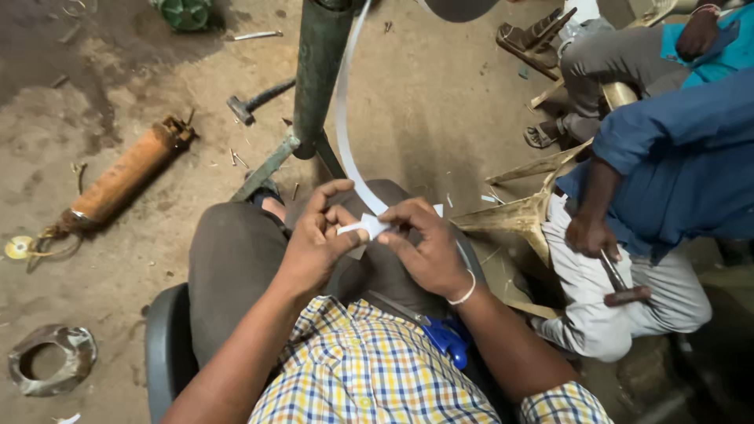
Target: The person sits on a chair and cuts a continuous white strip fed from an overhead machine into shorter pieces using scissors, working over their lap and letting the cut pieces accumulate on their legs before reaching up to the machine again.
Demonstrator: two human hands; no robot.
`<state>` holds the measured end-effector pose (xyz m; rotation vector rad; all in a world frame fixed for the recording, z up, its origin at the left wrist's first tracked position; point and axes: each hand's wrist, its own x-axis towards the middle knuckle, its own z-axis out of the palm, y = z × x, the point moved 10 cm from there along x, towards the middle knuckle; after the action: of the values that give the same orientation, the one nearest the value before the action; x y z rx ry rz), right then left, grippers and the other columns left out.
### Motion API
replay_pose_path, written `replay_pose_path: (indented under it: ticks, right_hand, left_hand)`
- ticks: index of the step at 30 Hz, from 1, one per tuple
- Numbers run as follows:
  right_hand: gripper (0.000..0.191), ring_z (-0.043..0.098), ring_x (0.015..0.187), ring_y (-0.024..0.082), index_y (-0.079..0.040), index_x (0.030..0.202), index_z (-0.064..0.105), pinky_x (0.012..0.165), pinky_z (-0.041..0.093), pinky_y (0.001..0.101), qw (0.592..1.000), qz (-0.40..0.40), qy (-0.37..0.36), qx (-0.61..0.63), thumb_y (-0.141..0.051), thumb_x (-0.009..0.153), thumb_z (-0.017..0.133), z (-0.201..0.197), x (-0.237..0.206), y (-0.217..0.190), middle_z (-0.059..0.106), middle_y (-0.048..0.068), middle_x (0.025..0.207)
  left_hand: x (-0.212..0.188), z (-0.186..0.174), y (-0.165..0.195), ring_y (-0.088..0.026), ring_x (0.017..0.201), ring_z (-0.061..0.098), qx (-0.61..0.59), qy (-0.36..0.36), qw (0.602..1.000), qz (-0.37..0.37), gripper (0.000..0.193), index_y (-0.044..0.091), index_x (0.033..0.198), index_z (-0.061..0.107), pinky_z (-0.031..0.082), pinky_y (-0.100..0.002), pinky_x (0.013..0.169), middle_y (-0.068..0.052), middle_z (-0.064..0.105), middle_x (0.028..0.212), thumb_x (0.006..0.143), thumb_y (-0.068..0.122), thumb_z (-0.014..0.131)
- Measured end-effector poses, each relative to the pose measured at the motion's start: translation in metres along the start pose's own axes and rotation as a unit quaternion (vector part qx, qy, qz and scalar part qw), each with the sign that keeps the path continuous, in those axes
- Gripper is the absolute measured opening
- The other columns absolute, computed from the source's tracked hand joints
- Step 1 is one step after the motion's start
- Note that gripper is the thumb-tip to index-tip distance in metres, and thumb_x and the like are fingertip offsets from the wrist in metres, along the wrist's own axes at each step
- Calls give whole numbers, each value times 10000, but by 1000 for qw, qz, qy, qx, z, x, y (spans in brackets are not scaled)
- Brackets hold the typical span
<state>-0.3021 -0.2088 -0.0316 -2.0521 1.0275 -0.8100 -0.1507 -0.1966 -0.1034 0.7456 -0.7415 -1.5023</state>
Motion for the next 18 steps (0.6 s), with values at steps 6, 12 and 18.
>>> replay_pose_path:
  ticks: [6, 12, 18]
  right_hand:
    - [108, 612, 950, 78, -5, 1151, 673, 854, 523, 242, 982, 39, 95, 161, -15, 1052, 714, 9, 7, 36, 679, 37, 1057]
    - [237, 638, 952, 46, -36, 1109, 614, 860, 530, 217, 930, 108, 34, 351, -56, 889, 702, 35, 1, 45, 678, 0, 1035]
    - [109, 561, 805, 32, -30, 982, 638, 720, 475, 213, 964, 96, 58, 241, -93, 983, 727, 32, 3, 41, 643, -15, 880]
  left_hand:
    - [2, -8, 0, -121, 926, 699, -72, 40, 997, -3, 665, 2, 1509, 360, 531, -220, 864, -129, 764, 1018, 918, -26, 663]
    - [1, -12, -9, -115, 903, 702, 19, 92, 996, 6, 694, 16, 1537, 323, 537, -247, 783, -138, 781, 1066, 932, 66, 660]
    - [2, -5, -2, -111, 979, 703, 42, 62, 997, 29, 742, -6, 1579, 307, 535, -257, 893, -129, 787, 1092, 943, 103, 675]
